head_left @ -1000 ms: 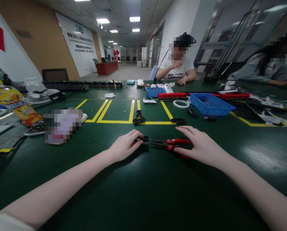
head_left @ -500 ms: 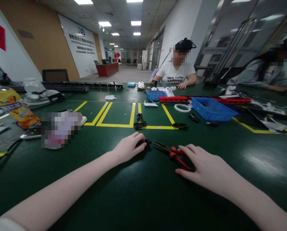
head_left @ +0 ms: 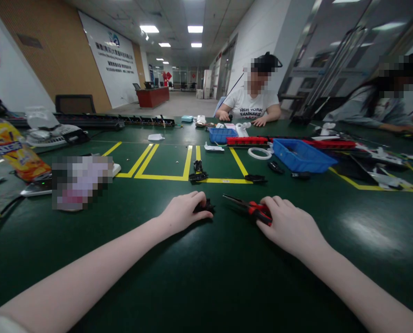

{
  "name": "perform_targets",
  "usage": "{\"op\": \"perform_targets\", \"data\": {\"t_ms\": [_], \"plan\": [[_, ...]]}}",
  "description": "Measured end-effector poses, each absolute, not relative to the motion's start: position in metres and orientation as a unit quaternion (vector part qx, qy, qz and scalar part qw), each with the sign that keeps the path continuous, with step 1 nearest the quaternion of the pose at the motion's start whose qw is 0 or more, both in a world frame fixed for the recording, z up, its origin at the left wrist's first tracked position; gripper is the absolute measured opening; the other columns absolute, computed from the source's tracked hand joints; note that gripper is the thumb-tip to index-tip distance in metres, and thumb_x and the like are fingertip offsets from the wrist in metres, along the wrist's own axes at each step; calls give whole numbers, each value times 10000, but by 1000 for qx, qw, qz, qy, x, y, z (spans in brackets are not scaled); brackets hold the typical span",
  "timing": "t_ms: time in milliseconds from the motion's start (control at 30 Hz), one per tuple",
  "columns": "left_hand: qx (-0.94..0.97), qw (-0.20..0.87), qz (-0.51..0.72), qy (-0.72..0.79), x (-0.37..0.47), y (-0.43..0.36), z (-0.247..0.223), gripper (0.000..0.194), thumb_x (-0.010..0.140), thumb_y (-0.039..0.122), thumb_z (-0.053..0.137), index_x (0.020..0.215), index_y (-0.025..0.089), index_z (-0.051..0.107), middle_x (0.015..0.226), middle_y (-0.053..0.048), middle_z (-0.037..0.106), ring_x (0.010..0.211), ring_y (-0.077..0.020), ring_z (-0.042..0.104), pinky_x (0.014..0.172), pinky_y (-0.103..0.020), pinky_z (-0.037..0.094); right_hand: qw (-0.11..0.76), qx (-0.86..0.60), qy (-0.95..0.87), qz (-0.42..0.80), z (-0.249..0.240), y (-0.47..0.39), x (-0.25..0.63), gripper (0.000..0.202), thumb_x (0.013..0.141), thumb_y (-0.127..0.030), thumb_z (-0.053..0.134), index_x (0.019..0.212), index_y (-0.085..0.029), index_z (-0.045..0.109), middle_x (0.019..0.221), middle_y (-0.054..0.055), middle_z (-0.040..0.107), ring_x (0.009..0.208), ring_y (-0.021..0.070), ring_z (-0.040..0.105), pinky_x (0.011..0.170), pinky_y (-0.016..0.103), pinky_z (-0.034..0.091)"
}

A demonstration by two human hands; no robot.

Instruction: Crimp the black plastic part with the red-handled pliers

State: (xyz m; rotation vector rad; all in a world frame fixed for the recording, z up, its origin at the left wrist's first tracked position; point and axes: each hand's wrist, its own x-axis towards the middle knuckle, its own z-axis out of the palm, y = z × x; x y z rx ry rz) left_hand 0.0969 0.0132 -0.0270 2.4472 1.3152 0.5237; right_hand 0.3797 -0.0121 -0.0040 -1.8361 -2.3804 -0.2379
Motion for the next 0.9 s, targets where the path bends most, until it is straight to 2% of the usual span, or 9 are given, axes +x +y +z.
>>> {"op": "perform_targets", "data": {"t_ms": [167, 333, 467, 633, 767, 900], "plan": [[870, 148, 199, 427, 96, 10, -26, 264, 843, 449, 635, 911, 214, 535, 947, 10, 604, 796, -168, 599, 637, -261, 447, 163, -523, -833, -80, -9, -15, 367, 337, 752, -380, 600, 1048, -220, 571, 1027, 95, 621, 962, 296, 594, 877, 505, 449], [887, 167, 201, 381, 97, 8, -23, 252, 834, 428, 644, 907, 205, 552, 913, 8, 606, 766, -155, 594, 619, -251, 430, 209, -496, -843, -9, -13, -16, 359, 345, 792, -375, 589, 1096, -217, 554, 1091, 98, 572, 915, 245, 610, 747, 386, 519], [886, 205, 204, 361, 95, 8, -19, 263, 812, 419, 667, 943, 209, 578, 927, 7, 629, 805, -158, 605, 659, -257, 443, 223, -483, -847, -19, -14, -15, 362, 300, 764, -367, 616, 1024, -225, 569, 1064, 81, 593, 906, 241, 613, 744, 382, 527], [872, 255, 203, 365, 93, 8, -15, 253, 838, 424, 634, 960, 206, 592, 951, -9, 647, 816, -162, 608, 672, -270, 458, 232, -489, -841, -25, -14, -10, 370, 306, 758, -347, 634, 1026, -216, 568, 1013, 72, 641, 940, 253, 605, 772, 393, 510], [861, 279, 202, 375, 93, 7, -15, 271, 849, 419, 627, 1013, 211, 569, 954, -12, 646, 770, -154, 609, 636, -262, 458, 230, -477, -848, -12, -12, -6, 377, 315, 757, -339, 644, 1034, -208, 575, 1024, 75, 653, 963, 251, 601, 820, 405, 488], [846, 287, 223, 390, 94, 7, -18, 335, 838, 409, 642, 1079, 218, 509, 1005, -36, 656, 811, -181, 633, 673, -294, 484, 221, -452, -864, -17, -12, -5, 379, 309, 743, -330, 651, 1022, -217, 582, 1019, 65, 660, 967, 249, 603, 869, 419, 462]]}}
